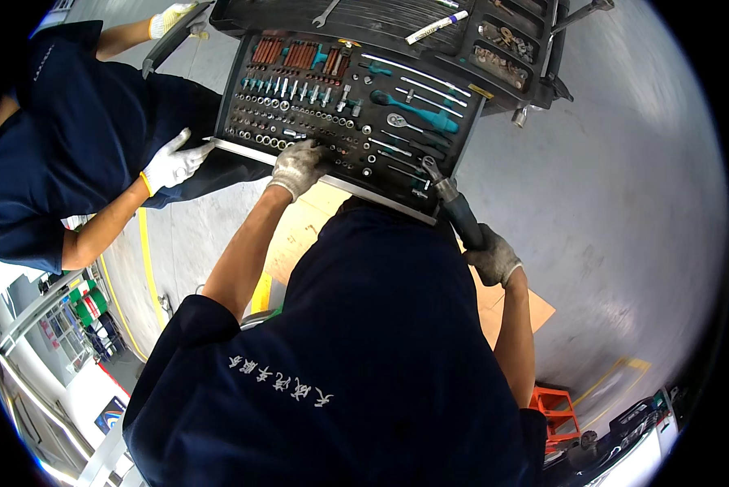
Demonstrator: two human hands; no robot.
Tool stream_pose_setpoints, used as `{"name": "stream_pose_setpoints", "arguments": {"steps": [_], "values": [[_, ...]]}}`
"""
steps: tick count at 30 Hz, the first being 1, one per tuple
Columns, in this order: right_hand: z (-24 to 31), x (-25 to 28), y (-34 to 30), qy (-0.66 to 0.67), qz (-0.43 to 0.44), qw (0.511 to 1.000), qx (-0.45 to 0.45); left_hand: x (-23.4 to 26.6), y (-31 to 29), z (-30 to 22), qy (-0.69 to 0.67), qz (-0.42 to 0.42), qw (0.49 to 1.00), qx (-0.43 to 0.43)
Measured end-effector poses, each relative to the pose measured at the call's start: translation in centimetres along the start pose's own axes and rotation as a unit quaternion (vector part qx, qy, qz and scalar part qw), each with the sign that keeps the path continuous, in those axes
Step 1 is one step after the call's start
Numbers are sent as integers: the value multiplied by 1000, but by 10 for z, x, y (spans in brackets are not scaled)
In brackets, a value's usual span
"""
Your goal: The person removes the air filter housing and air intake hose from a car engine bay. They use pliers to release a hose clamp and a power drill to remove bolts. The person retrieves tools from a toolbox and works alongside a coworker in a professional garage setting.
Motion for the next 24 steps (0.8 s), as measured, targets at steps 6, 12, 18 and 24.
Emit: {"name": "stream_pose_setpoints", "arguments": {"steps": [6,12,18,24], "values": [[10,1,-7,-11,-6,1000,-18,-5,15,-16,56,19,997,-54],[10,1,-8,-33,-12,998,-44,-4,6,-18,78,-92,986,-119],[18,-1,-15,-52,-32,996,-67,62,31,-4,9,-245,969,41],[19,-1,-16,-46,-35,997,-53,69,134,26,-9,-208,971,119]]}}
Point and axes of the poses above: each hand's wrist, its own y-axis towards the middle knuckle, its own x-axis out of the back of the hand, z = x × y, the point moved 6 cm from there along y, towards the middle knuckle, and after that the axes turned 8 degrees about -x, right-handed, at the moved point
